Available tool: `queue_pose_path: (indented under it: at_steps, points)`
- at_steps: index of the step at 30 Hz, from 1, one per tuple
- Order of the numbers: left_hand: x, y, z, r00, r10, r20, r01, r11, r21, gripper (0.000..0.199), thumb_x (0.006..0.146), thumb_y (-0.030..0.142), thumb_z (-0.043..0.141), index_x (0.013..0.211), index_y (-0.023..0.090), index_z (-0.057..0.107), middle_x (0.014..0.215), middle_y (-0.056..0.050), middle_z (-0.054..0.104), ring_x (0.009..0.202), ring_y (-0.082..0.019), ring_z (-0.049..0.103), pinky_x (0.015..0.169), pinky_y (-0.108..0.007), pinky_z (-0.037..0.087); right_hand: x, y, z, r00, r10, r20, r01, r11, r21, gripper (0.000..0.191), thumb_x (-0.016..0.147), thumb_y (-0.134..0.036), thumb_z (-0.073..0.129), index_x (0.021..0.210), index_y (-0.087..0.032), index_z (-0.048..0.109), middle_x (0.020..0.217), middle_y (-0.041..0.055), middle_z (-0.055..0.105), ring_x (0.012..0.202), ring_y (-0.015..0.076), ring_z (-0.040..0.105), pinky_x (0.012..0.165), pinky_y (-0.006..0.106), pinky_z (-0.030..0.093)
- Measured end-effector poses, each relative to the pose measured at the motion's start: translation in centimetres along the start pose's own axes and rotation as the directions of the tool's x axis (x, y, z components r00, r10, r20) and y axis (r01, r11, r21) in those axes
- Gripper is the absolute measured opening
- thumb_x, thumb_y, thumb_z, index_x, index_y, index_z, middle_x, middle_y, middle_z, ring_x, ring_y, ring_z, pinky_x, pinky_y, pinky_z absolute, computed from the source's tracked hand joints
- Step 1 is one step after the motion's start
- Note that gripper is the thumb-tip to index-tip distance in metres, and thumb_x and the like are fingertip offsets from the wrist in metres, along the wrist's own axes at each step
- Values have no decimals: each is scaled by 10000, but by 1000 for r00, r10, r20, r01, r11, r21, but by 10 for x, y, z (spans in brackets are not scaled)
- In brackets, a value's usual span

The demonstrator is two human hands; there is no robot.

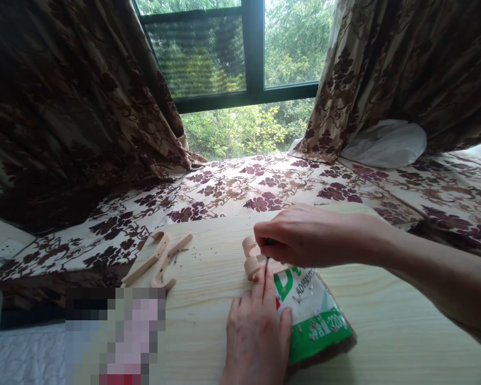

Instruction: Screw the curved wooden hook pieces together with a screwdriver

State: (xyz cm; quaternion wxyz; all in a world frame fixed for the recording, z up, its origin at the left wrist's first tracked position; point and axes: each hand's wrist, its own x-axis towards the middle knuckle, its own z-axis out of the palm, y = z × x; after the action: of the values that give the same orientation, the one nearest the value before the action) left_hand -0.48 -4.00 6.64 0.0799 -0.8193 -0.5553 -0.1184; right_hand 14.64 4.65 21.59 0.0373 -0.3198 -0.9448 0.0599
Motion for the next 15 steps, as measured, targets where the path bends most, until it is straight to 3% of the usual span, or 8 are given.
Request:
queue_pose_path:
  at_steps: [9,15]
  points:
    - [1,1,-2,1000,5,-14,-5,999,37,543,858,275,435,1363,80,386,1381,-112,468,1010,-214,618,749,-333,528,-1,2,-4,1000,-2,-2,2,1000,5,166,864,-225,405,710,-191,457,549,-36,403,476,79,251,486,276,165]
    - [-1,1,-3,1000,8,2,-9,999,35,546,859,287,445,1361,80,388,1392,-109,454,1008,-213,618,759,-336,525,0,2,-2,999,-34,26,33,999,30,147,858,-189,401,725,-183,464,563,-31,432,490,78,296,490,271,179]
